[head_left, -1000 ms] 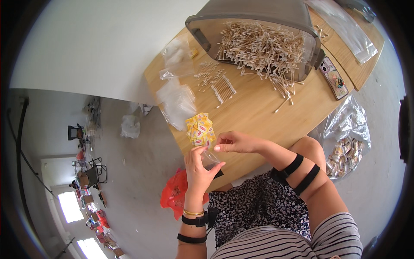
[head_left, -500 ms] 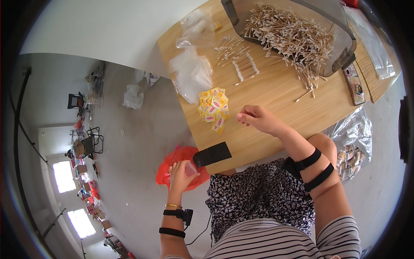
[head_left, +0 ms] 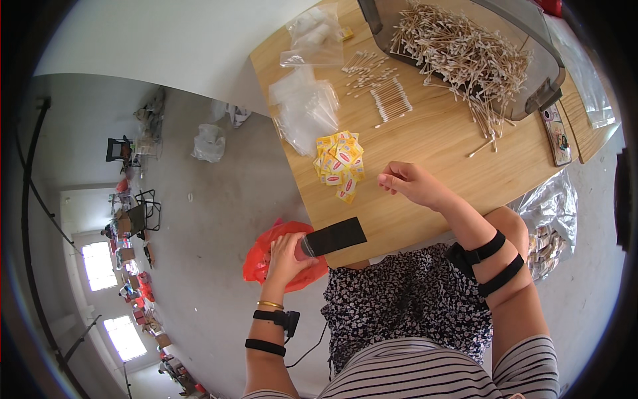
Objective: Counting cotton swabs and placing them into small plastic bags for packaging.
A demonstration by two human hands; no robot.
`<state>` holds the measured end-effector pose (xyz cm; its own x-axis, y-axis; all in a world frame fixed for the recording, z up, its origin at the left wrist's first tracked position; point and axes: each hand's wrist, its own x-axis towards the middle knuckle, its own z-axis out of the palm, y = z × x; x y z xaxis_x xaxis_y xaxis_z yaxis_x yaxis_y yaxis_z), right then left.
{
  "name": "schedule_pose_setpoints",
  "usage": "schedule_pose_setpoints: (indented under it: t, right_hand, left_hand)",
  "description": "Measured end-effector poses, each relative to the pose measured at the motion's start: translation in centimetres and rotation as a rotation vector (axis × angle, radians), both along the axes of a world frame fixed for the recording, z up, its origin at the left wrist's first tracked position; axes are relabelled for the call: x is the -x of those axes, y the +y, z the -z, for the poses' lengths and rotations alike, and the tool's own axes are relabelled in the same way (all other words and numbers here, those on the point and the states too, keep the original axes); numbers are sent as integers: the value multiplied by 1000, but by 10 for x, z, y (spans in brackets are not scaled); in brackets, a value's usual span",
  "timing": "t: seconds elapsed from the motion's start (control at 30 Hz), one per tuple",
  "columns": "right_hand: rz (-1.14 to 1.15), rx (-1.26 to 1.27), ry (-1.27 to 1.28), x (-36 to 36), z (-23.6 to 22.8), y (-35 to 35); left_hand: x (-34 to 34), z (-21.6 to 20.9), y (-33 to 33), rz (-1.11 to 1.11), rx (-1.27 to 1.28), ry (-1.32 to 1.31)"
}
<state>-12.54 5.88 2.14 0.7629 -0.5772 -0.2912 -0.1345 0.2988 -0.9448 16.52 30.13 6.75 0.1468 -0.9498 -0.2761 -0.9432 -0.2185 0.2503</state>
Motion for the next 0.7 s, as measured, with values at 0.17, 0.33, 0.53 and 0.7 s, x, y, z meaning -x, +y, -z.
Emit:
schedule_pose_setpoints:
  t: [0.17, 0.33, 0.53, 0.7]
  right_hand:
    - [1, -2, 0, 1, 2, 1]
    - [43, 28, -25, 0, 4, 2]
    - [46, 35, -8, 2, 2, 0]
    - [55, 84, 16, 6, 5, -5]
  left_hand:
    - [13, -10, -16, 59, -19, -15]
    - [31, -11, -29, 146, 6, -60]
    - [44, 2, -37, 108, 58, -6]
    - [58, -2, -43, 85, 242, 0]
